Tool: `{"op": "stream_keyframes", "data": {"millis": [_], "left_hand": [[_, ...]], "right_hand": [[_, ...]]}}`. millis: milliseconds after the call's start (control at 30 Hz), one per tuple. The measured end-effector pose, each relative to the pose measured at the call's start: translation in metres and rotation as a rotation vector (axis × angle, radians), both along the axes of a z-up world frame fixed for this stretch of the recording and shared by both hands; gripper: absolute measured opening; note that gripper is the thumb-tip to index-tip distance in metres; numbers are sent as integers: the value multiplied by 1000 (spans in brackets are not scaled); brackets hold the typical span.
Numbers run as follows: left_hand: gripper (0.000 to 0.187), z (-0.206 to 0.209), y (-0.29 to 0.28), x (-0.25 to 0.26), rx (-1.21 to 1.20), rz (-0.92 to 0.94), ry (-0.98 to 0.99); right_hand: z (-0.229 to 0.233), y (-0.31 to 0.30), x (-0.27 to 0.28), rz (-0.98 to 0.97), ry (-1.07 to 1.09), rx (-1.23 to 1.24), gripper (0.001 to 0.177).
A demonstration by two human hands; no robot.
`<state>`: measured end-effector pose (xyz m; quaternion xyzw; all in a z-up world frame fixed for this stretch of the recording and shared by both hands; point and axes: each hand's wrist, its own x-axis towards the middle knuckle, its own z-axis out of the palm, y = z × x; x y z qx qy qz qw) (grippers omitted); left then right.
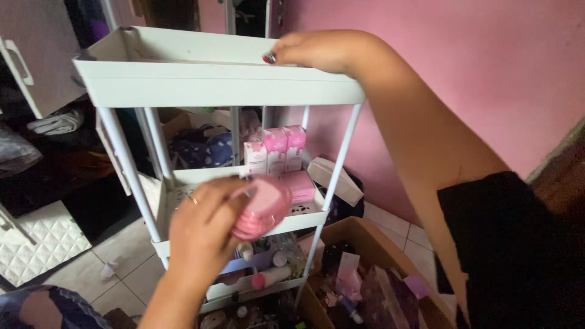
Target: Organizing various skincare and cosmetic products onto a multi-tiered rolling cart.
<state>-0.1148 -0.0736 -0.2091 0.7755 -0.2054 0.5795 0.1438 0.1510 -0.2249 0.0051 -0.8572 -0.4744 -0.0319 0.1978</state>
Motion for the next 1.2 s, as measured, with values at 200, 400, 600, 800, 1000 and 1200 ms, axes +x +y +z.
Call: {"op": "stream_keyframes", "data": {"millis": [200,400,600,800,1000,1200], "left_hand": [[44,-50,9,-7,-74,-69,193],[43,-70,11,-6,-73,-81,279],[44,-73,13,-6,-78,-81,321],[44,-85,14,-3,-77,-89,310],[45,-80,10,-8,-84,-103,359],[48,-84,9,-5,-69,-110,389]], "right_hand": [[11,8,-42,-584,206,-290,72],[15,6,-54,-695,160,-273,73],[26,3,-61,-712,-3,-396,68],[25,2,-52,-744,-97,-404,63],[17,2,-30,-709,-192,-416,66],[20,-3,-67,-653,-124,-284,60]]}}
